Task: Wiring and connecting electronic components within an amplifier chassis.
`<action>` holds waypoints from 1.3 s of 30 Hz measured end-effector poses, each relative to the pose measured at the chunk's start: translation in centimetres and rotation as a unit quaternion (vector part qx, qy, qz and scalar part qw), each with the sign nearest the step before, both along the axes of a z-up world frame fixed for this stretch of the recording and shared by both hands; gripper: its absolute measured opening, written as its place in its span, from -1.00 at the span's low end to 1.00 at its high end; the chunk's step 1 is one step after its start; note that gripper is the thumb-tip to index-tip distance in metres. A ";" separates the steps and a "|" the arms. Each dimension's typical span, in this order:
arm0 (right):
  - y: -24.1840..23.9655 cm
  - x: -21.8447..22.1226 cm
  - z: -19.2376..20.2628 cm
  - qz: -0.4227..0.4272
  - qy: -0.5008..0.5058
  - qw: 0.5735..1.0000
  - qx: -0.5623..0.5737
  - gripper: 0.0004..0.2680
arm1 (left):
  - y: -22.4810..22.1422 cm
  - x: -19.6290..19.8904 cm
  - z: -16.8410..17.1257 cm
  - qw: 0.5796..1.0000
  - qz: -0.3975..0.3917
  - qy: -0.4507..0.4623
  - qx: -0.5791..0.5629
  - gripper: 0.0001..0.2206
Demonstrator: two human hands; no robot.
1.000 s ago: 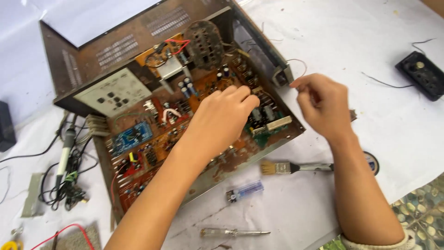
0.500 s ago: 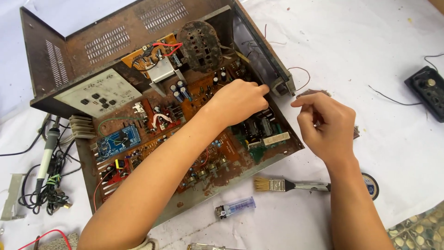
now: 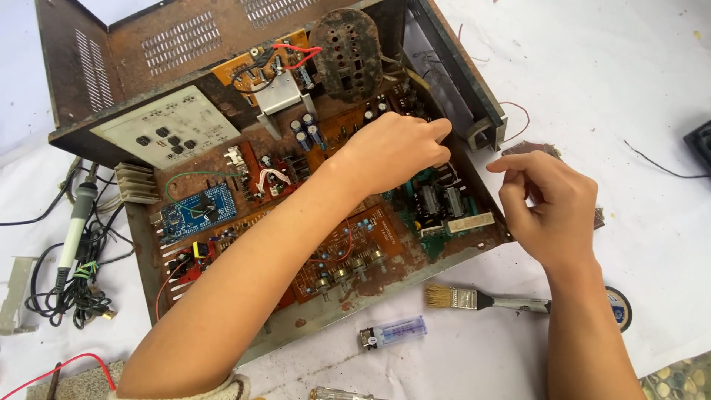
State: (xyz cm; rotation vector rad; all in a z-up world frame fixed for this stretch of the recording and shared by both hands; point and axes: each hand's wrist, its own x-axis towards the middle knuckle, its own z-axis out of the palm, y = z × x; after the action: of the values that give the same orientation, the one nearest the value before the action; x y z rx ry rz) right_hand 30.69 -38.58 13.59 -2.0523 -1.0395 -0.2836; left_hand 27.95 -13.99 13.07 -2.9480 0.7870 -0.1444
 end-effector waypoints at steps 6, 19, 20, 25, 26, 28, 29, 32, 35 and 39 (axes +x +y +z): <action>-0.2 0.1 -0.5 -0.001 -0.010 1.000 -0.002 -0.74 | -0.2 0.1 -0.1 1.000 0.010 0.002 0.019 -0.80; -0.1 0.1 -0.3 0.009 -0.019 1.000 -0.017 -0.74 | 1.4 1.0 1.0 0.995 0.038 -0.091 -0.024 -0.75; -0.2 0.1 -0.2 0.010 -0.020 1.000 -0.016 -0.74 | 1.1 1.0 0.7 0.995 0.039 -0.092 -0.024 -0.75; 0.0 -0.1 0.0 0.020 -0.018 0.999 -0.026 -0.75 | -0.7 2.1 -0.7 0.999 0.030 0.016 -0.037 -0.73; 0.0 -0.1 0.0 0.021 -0.018 0.999 -0.027 -0.75 | -1.0 2.4 -1.1 0.999 0.030 0.016 -0.037 -0.73; 0.1 -0.1 -0.1 0.021 -0.009 0.999 -0.031 -0.75 | -1.6 2.9 -1.7 0.998 0.046 0.053 -0.002 -0.74; 0.1 -0.1 0.0 0.021 -0.009 0.999 -0.031 -0.75 | -1.6 2.8 -1.7 0.998 0.046 0.053 -0.001 -0.74; 0.1 -0.1 0.2 0.027 -0.011 0.999 -0.041 -0.74 | -1.5 2.6 -1.5 0.998 0.038 0.048 -0.005 -0.74; 0.1 -0.1 0.3 0.035 -0.013 0.999 -0.040 -0.74 | -1.1 1.8 -1.2 0.997 0.040 0.043 -0.042 -0.72; 0.2 -0.3 0.5 0.038 -0.009 0.999 -0.035 -0.74 | -0.9 1.3 -1.3 0.997 0.048 0.037 -0.047 -0.73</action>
State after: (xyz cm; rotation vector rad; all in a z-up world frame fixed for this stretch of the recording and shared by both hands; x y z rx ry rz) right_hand 30.42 -38.41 14.12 -2.0697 -1.1505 -0.2306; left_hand 29.23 -14.88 11.73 -3.0882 0.6619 -0.0675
